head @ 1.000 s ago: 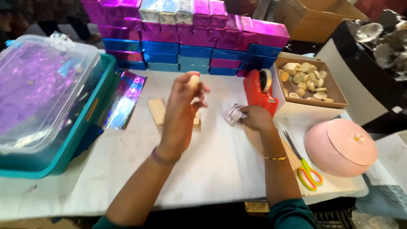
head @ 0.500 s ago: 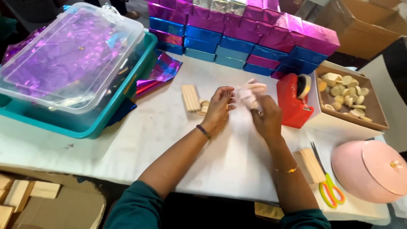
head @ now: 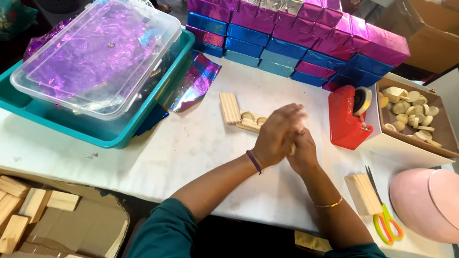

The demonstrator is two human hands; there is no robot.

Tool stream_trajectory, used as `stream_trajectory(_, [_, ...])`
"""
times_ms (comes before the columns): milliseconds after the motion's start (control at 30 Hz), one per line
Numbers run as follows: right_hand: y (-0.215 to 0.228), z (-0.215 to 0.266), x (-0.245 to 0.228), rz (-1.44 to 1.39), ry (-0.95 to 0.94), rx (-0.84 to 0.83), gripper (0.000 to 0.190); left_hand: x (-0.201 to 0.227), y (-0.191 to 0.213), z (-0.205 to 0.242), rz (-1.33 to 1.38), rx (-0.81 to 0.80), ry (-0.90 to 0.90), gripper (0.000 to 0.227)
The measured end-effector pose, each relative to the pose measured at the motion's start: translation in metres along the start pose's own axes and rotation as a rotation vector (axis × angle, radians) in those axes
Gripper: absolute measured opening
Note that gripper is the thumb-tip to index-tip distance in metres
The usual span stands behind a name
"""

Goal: Wraps a wooden block with shiny pink decorative foil and secures it.

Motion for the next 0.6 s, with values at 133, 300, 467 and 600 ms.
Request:
stream_trajectory(133, [0.005,0.002,0.007,-0.251,0.110,-0.074,0.006,0.021,-0.012,0.000,-0.201,-0.134,-0.464,0.047])
stream_trajectory(300, [0.002,0.020,-0.102,0.404,0.957,0.064,0.022,-0.056,-0.029,0.018,0.432,-0.076,0.611,0.062])
stream_trajectory(467, [0.010,0.019,-0.068,-0.132,0.464,0.073,0.020,-0.014,-0.019,0.024,0.137,-0.084,0.292,0.070])
stream_trajectory(600, [0.000,0.012,-0.060,-0.195,0.115,-0.023,0.048,0.007,-0.018,0.015,-0.256,-0.181,-0.403,0.070])
Point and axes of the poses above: each hand's wrist, its own z-axis away from the middle knuckle, its own y-axis out of the back of the hand, x = y × z, the point moved 6 cm from there along -z, towards the middle knuckle, and after that the axes turned 15 degrees about x, right-handed, at the moved point
